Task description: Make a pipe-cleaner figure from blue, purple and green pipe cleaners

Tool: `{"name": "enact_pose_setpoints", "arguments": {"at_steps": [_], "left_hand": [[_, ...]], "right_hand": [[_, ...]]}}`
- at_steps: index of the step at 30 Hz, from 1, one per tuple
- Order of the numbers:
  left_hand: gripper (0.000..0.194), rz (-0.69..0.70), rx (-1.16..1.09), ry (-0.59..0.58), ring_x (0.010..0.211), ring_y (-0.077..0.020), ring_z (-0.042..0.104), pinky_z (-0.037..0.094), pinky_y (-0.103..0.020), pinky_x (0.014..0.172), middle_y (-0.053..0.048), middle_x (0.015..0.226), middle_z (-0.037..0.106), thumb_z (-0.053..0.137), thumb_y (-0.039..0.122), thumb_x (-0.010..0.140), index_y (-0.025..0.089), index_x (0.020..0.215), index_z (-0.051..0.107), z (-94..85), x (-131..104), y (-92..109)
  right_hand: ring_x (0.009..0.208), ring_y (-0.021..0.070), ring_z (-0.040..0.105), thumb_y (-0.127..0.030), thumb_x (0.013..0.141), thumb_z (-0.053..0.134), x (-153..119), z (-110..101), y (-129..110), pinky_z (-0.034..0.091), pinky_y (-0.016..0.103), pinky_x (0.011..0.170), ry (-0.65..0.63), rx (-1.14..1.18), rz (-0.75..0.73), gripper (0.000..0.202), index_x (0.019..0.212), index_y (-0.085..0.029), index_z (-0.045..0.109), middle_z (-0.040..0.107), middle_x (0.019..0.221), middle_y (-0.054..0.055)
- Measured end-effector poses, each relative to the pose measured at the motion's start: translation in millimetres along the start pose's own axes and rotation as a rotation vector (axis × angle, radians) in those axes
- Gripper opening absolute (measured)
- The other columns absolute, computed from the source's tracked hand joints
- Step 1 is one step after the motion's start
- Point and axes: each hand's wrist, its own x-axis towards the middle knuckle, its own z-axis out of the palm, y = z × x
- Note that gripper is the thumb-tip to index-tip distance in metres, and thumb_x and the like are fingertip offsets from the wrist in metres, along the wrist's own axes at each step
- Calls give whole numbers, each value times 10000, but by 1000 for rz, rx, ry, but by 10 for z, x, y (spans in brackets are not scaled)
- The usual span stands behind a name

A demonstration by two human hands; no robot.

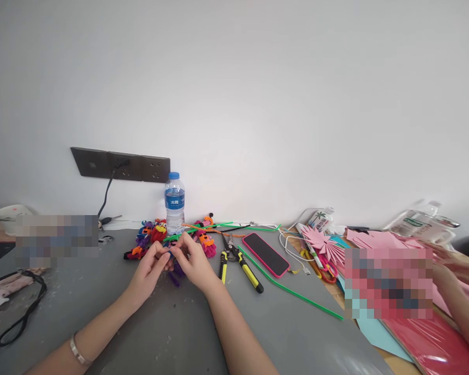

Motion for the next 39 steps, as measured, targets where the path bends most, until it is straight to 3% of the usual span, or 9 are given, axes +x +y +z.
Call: {"name": "enact_pose_setpoints", "arguments": {"at_steps": [9, 16, 19, 26, 39], "left_hand": [[319, 4, -9, 4, 622, -128, 510, 433, -255, 612, 38, 678, 475, 541, 489, 885, 207, 746, 488, 4, 7, -20], [366, -174, -177, 13, 614, -138, 565, 487, -288, 638, 34, 698, 556, 610, 546, 818, 211, 935, 520, 21, 2, -33], [405, -184, -191, -1, 612, -133, 566, 489, -291, 646, 24, 726, 577, 612, 564, 806, 207, 981, 536, 29, 6, -17], [362, -140, -133, 53, 555, -109, 500, 424, -230, 521, 47, 665, 508, 635, 545, 789, 204, 843, 525, 37, 32, 3], [366, -52, -10, 30, 520, -115, 454, 386, -239, 523, 59, 585, 450, 537, 539, 864, 216, 710, 459, 20, 21, 14]], "right_hand": [[602, 125, 460, -394, 944, 507, -5, 3, -2, 378, 242, 561, -21, 97, 10, 237, 817, -218, 411, 460, 692, -31], [594, 121, 411, -407, 957, 477, -8, 7, 48, 343, 246, 561, 43, 16, -18, 241, 827, -210, 428, 427, 691, -32], [597, 122, 405, -400, 966, 458, -10, 2, 46, 340, 249, 569, 56, -6, -29, 245, 814, -211, 425, 420, 693, -30], [601, 126, 427, -364, 973, 433, -21, 18, 6, 353, 253, 580, -31, -76, -7, 185, 878, -207, 456, 467, 725, -18], [516, 116, 386, -377, 970, 430, -16, 34, -14, 282, 234, 510, -40, -114, 14, 197, 859, -215, 432, 412, 594, -60]]}}
